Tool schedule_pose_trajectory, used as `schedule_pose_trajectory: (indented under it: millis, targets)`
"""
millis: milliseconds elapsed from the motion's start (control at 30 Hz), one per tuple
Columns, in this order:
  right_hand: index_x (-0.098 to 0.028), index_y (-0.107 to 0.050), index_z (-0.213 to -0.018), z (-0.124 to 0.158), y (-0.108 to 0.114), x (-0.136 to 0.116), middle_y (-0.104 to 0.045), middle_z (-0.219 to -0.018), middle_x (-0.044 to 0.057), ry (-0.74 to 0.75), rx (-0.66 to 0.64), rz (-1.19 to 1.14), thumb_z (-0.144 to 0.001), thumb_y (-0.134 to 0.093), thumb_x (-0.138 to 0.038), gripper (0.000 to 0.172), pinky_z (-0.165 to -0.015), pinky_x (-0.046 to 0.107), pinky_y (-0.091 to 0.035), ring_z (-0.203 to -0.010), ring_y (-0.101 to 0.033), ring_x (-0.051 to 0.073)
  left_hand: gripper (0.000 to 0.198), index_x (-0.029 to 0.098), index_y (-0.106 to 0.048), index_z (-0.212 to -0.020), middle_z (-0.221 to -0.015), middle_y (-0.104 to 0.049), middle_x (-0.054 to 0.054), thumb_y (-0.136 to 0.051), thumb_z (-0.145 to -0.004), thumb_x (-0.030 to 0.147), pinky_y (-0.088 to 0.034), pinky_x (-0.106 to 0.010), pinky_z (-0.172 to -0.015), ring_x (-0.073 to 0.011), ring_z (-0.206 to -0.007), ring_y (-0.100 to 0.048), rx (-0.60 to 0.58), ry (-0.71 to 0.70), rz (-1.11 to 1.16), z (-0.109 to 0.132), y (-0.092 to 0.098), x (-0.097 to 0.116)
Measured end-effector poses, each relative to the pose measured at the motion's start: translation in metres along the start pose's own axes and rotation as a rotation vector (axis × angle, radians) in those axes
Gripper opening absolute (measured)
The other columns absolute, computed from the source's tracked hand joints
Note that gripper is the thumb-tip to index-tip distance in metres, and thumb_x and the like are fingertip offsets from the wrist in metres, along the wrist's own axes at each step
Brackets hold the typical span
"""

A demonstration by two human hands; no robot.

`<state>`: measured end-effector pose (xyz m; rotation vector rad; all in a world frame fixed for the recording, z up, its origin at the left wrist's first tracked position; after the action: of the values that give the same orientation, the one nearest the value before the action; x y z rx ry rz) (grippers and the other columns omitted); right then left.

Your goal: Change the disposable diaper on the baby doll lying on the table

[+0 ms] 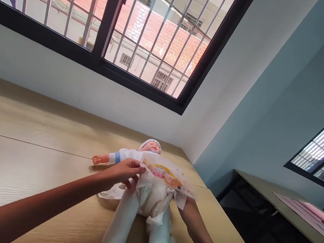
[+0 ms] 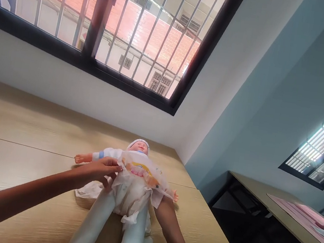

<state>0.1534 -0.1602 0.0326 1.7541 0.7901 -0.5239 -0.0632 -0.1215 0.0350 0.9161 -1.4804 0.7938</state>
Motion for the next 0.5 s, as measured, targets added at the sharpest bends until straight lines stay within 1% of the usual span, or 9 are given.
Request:
schedule_pose_trajectory:
  millis: [67,133,200,233,300,333,400,500]
  targets:
    - [-0.019,-0.07,-0.101,-0.013,-0.002,0.005,-0.066,-0.113,0.015,-0.007,0.0,0.012,-0.084,-0.047,-0.061,0.051,-0.108,0.056,-0.03,-0.121,-0.052,0.035,0.028,0.016,-0.06,-0.068,-0.067,-0.051,0.0,-0.055,-0.079,0.041,-0.048,-0.028,-0.062,-0.0156,-0.065,-0.052,0.094,-0.159,-0.137,-0.008,0.004,0.004]
    - [-0.017,-0.07,-0.099,-0.023,-0.005,0.009,-0.066,-0.113,0.016,0.023,0.03,0.012,-0.081,-0.048,-0.059,0.05,-0.106,0.055,-0.034,-0.12,-0.052,0.035,0.029,0.016,-0.06,-0.068,-0.074,-0.055,-0.002,-0.055,-0.079,0.043,-0.047,-0.032,-0.076,-0.0192,-0.078,-0.052,0.145,-0.278,-0.215,-0.017,0.006,0.005]
    - [-0.016,-0.069,-0.097,-0.03,-0.008,0.017,-0.067,-0.111,0.016,0.015,0.076,-0.033,-0.08,-0.048,-0.058,0.05,-0.102,0.053,-0.04,-0.117,-0.054,0.035,0.031,0.017,-0.062,-0.075,-0.084,-0.059,-0.003,-0.05,-0.084,0.044,-0.045,-0.035,-0.084,-0.0222,-0.088,-0.053,0.134,-0.306,-0.203,-0.025,0.007,0.002]
    - [-0.016,-0.069,-0.095,-0.032,-0.01,0.022,-0.068,-0.108,0.016,0.0,0.094,-0.061,-0.079,-0.049,-0.057,0.049,-0.101,0.053,-0.041,-0.115,-0.056,0.035,0.032,0.017,-0.063,-0.08,-0.087,-0.061,-0.004,-0.046,-0.086,0.044,-0.045,-0.034,-0.085,-0.0228,-0.09,-0.054,0.117,-0.306,-0.186,-0.028,0.007,-0.001]
    - [-0.017,-0.069,-0.089,-0.036,-0.014,0.032,-0.07,-0.102,0.014,-0.03,0.114,-0.11,-0.076,-0.051,-0.055,0.045,-0.098,0.052,-0.044,-0.11,-0.059,0.035,0.035,0.017,-0.063,-0.085,-0.09,-0.063,-0.003,-0.042,-0.088,0.044,-0.046,-0.032,-0.082,-0.0221,-0.09,-0.057,0.082,-0.296,-0.143,-0.035,0.008,-0.007]
    - [-0.017,-0.069,-0.086,-0.038,-0.015,0.037,-0.071,-0.099,0.014,-0.041,0.116,-0.124,-0.074,-0.051,-0.054,0.042,-0.097,0.052,-0.045,-0.108,-0.06,0.035,0.035,0.017,-0.063,-0.085,-0.089,-0.063,-0.002,-0.042,-0.088,0.045,-0.046,-0.03,-0.079,-0.021,-0.087,-0.057,0.072,-0.284,-0.119,-0.038,0.008,-0.011]
    - [-0.018,-0.068,-0.079,-0.042,-0.018,0.044,-0.072,-0.095,0.013,-0.061,0.104,-0.131,-0.071,-0.052,-0.052,0.039,-0.094,0.051,-0.047,-0.102,-0.062,0.035,0.033,0.017,-0.06,-0.078,-0.08,-0.06,-0.001,-0.046,-0.086,0.045,-0.046,-0.027,-0.071,-0.0175,-0.077,-0.056,0.075,-0.238,-0.058,-0.044,0.01,-0.018]
    - [-0.018,-0.066,-0.074,-0.05,-0.022,0.048,-0.072,-0.088,0.012,-0.113,0.09,-0.157,-0.068,-0.054,-0.053,0.037,-0.087,0.048,-0.05,-0.092,-0.064,0.034,0.031,0.017,-0.05,-0.067,-0.066,-0.048,0.001,-0.047,-0.084,0.044,-0.04,-0.023,-0.059,-0.0119,-0.062,-0.046,0.133,-0.151,0.044,-0.053,0.013,-0.034]
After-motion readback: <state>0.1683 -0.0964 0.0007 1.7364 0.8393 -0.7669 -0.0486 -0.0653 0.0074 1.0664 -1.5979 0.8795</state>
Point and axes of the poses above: each hand's wrist, its own z-axis away from the middle knuckle, its own y-axis out of the back of the hand, x = y × z, the point moved 4 cm from there along -z, towards the middle knuckle
